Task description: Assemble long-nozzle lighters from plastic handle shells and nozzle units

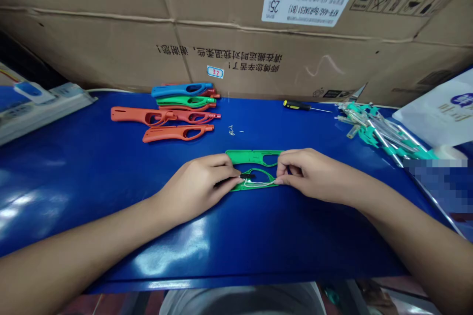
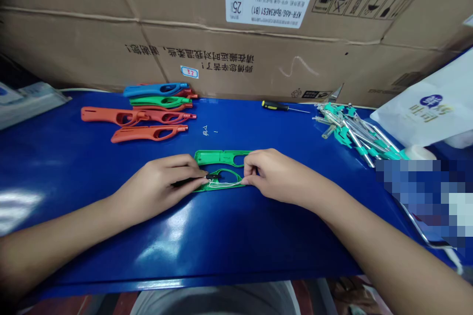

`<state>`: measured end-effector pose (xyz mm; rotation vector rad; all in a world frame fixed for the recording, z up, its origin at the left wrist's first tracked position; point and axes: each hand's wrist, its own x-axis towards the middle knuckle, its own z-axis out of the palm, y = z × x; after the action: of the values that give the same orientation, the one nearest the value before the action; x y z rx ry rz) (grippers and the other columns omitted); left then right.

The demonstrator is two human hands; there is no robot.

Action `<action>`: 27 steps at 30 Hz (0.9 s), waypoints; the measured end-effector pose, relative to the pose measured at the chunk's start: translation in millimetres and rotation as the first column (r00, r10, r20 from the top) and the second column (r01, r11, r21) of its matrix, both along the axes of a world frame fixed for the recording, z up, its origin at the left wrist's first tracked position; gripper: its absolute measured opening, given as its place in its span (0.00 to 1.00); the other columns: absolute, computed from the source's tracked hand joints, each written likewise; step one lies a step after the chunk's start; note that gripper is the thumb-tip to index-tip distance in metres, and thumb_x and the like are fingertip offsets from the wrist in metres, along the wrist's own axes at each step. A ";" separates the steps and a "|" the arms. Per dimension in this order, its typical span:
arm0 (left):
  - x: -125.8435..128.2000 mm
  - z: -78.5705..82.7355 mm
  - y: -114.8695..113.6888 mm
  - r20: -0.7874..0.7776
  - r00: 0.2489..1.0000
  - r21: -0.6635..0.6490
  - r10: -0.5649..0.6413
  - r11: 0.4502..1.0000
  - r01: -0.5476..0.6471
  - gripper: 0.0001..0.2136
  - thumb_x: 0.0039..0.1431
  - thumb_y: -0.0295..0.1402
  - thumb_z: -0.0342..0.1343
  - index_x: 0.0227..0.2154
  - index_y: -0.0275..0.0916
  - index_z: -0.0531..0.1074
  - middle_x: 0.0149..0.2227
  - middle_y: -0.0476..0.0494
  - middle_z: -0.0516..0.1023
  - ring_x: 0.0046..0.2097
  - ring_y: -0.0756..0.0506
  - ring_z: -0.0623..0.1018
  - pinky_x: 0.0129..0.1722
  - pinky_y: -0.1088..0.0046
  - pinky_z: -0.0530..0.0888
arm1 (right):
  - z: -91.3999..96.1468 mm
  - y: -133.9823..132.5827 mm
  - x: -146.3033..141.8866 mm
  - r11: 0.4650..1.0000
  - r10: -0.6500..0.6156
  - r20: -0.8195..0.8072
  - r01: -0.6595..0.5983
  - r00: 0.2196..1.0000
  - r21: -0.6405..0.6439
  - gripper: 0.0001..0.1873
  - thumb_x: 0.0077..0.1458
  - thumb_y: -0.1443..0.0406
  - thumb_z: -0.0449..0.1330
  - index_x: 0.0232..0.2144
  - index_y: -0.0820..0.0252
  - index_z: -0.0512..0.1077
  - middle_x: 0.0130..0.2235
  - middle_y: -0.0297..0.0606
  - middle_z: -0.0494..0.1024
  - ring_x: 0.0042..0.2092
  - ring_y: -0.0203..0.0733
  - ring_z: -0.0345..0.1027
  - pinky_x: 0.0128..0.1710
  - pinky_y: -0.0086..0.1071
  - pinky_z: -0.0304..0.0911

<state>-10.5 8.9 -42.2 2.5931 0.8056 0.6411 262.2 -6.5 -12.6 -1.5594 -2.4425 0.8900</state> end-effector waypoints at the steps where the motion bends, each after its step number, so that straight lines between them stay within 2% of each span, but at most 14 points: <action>1: -0.5 -0.1 -0.4 0.010 1.000 0.008 0.001 1.000 -0.001 0.08 0.68 0.30 0.57 0.41 0.36 0.81 0.37 0.44 0.78 0.37 0.47 0.79 0.38 0.73 0.76 | -1.6 -0.3 0.4 1.000 0.006 -0.022 -0.005 1.000 0.013 0.07 0.63 0.66 0.60 0.30 0.58 0.74 0.30 0.32 0.73 0.27 0.33 0.61 0.28 0.29 0.55; 5: -1.2 0.6 -1.3 0.065 0.998 0.055 0.008 0.998 -0.012 0.07 0.67 0.29 0.58 0.42 0.35 0.81 0.38 0.44 0.79 0.39 0.47 0.80 0.40 0.73 0.76 | -3.3 -7.2 4.3 0.992 0.068 -0.104 -0.056 0.992 0.111 0.05 0.64 0.67 0.58 0.41 0.56 0.73 0.40 0.33 0.73 0.29 0.32 0.61 0.31 0.29 0.58; 10: 1.0 0.8 -3.4 0.088 0.996 0.066 0.012 0.998 -0.018 0.06 0.67 0.30 0.59 0.41 0.35 0.79 0.38 0.45 0.79 0.39 0.48 0.79 0.40 0.73 0.76 | -1.5 -19.9 1.3 0.975 0.134 -0.018 -0.129 0.991 0.181 0.10 0.64 0.65 0.58 0.48 0.52 0.70 0.50 0.34 0.72 0.34 0.33 0.66 0.33 0.30 0.58; 15: 3.4 0.2 -5.0 0.123 0.991 0.028 0.047 0.998 -0.051 0.04 0.67 0.30 0.59 0.40 0.36 0.77 0.36 0.49 0.78 0.36 0.51 0.78 0.37 0.77 0.73 | -14.6 -23.6 -9.7 0.954 0.120 0.044 -0.127 0.992 0.271 0.09 0.65 0.62 0.58 0.47 0.53 0.71 0.49 0.35 0.73 0.37 0.38 0.69 0.33 0.33 0.58; 20: 3.7 -1.2 -5.3 0.121 0.991 -0.002 0.056 0.998 -0.056 0.03 0.67 0.30 0.60 0.40 0.37 0.77 0.36 0.50 0.79 0.34 0.53 0.77 0.34 0.78 0.70 | -19.8 -21.2 -12.5 0.967 0.094 0.007 -0.092 0.996 0.239 0.05 0.66 0.64 0.58 0.44 0.53 0.70 0.46 0.33 0.76 0.43 0.40 0.72 0.38 0.34 0.60; 27: 4.7 -3.3 -5.4 0.142 0.988 -0.029 0.066 0.998 -0.062 0.04 0.67 0.32 0.59 0.40 0.38 0.77 0.35 0.50 0.79 0.34 0.52 0.77 0.35 0.78 0.70 | -17.9 -21.6 -13.0 0.979 0.058 -0.019 -0.053 0.998 0.196 0.03 0.65 0.65 0.58 0.42 0.53 0.69 0.46 0.32 0.76 0.45 0.40 0.71 0.40 0.34 0.60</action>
<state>-5.7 3.5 -45.6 2.4751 0.8475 0.8207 249.2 -28.1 -30.6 -1.4125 -2.4810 0.6491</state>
